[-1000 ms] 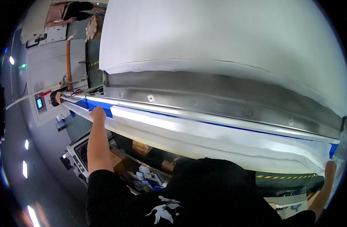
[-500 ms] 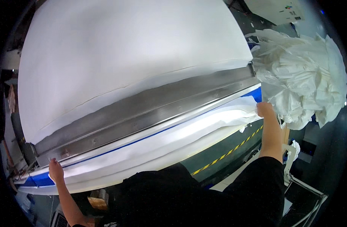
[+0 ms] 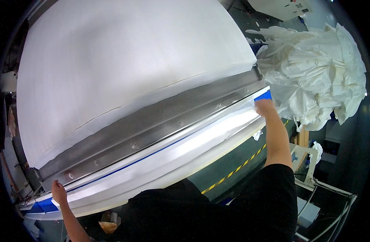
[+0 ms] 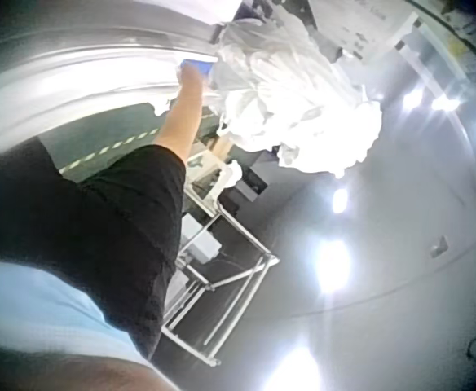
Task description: The person repeatedly folds a large white sheet of material on a metal table. They align the sheet, fold it in half, and smooth the crease with their hands. This folding process is performed multiple times in a repetitive sequence.
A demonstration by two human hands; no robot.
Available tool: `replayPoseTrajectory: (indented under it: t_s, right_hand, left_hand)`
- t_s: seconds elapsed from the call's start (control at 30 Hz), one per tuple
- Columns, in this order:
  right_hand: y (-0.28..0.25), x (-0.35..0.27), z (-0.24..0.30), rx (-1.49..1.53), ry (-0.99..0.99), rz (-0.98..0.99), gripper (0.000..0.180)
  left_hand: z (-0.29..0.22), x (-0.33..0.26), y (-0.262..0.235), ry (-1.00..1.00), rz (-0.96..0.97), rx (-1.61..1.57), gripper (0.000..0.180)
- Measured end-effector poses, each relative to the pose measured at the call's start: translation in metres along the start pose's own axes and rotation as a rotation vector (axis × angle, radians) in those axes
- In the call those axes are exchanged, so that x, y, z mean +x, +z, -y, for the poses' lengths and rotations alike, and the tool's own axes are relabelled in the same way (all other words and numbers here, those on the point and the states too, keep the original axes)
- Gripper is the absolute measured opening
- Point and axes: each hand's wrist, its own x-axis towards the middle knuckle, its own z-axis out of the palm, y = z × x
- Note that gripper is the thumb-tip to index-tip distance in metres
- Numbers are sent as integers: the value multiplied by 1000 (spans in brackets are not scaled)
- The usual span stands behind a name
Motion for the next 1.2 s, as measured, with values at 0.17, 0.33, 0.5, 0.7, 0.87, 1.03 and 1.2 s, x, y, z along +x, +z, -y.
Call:
replayPoseTrajectory:
  t_s: [0.17,0.33,0.5,0.7,0.87,1.03,1.2]
  right_hand:
    - [-24,-6,25,69,167,-296,28]
    - [-11,-5,37,230,290,-271,26]
    - [-62,-12,126,419,112,-352,16]
    - [-135,-37,244,486,-338,-485,13]
    - [-252,-71,392,503,-690,-460,13]
    - [-376,-104,565,548,-1119,-554,15]
    - [-477,-133,730,656,-1281,-549,16]
  left_hand:
    - [8,2,8,2,-27,21,24]
    - [35,11,41,-96,-124,-92,31]
    - [69,31,74,6,-361,-38,38]
    - [11,68,54,73,-531,-196,24]
    - [15,67,63,67,-589,-368,21]
    - [12,61,58,129,-601,-456,24]
    - [9,64,57,110,-593,-532,27]
